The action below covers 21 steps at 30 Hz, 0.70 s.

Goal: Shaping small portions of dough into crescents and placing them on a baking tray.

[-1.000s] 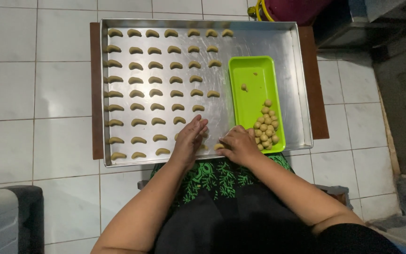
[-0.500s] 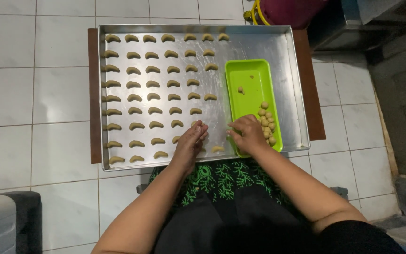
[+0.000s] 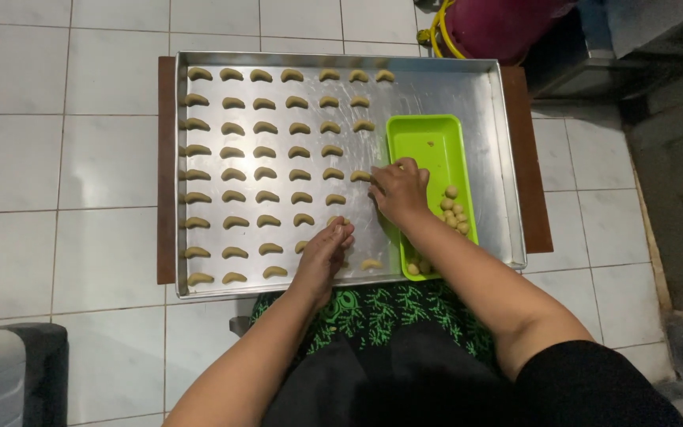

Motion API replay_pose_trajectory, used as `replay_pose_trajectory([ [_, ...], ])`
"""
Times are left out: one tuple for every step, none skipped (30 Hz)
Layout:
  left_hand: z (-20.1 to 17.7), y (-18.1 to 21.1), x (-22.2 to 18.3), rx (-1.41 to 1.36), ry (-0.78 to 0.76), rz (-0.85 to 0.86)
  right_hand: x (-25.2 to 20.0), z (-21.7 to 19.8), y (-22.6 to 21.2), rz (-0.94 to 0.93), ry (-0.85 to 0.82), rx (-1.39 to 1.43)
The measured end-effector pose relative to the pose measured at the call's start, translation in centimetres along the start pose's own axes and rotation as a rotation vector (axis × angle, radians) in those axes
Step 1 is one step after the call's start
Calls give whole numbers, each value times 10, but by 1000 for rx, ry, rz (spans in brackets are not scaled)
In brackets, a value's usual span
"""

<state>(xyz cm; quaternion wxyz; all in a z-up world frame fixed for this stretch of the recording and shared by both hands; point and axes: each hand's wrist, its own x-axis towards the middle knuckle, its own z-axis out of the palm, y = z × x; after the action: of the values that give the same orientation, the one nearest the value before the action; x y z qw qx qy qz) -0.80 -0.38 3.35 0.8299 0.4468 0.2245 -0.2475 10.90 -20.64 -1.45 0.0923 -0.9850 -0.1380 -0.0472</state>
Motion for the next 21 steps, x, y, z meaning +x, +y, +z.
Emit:
replay_pose_trajectory([
  [-1,-1,1,0,3,0,6,6,1,-2,-1,2],
  [-2,-1,2,-4,6,1,13,12,1,-16,-27,-30],
  [-3,-2,4,-8,8,2,20,18,2,-31,-52,-61],
  [-2,2,1,-7,11,2,24,19,0,-32,-53,-59],
  [-1,5,-1,-2,10,-2,28,20,-2,-25,-99,-64],
  [0,9,-2,3,9,-8,32,21,-3,-17,-148,-71],
  [0,9,-1,3,10,-10,33,26,1,-16,-150,-70],
  [-1,8,0,-4,16,-29,34,32,5,-40,-118,-86],
  [-1,7,1,-11,22,-48,34,37,9,-65,-86,-102],
  [1,10,-2,-11,23,-49,33,37,12,-65,-87,-101],
  [3,13,-5,-24,24,-62,32,37,15,-67,-81,-111],
  [5,16,-8,-35,24,-77,31,37,19,-68,-74,-121],
  [4,14,-6,-34,25,-80,31,36,19,-66,-76,-120],
  [3,12,-5,-28,25,-87,30,35,18,-72,-67,-103],
  [2,10,-3,-23,26,-95,29,34,18,-79,-57,-86],
  [3,10,-4,-20,27,-97,29,33,18,-76,-58,-83],
  [4,11,-5,-32,27,-99,30,33,17,-74,-59,-87],
  [5,12,-6,-43,26,-101,30,32,17,-72,-60,-91],
  [5,12,-6,-40,26,-103,29,27,15,-69,-60,-89],
  [5,11,-5,-50,27,-97,28,21,13,-59,-77,-72],
  [5,11,-5,-61,29,-90,27,15,11,-49,-95,-54],
])
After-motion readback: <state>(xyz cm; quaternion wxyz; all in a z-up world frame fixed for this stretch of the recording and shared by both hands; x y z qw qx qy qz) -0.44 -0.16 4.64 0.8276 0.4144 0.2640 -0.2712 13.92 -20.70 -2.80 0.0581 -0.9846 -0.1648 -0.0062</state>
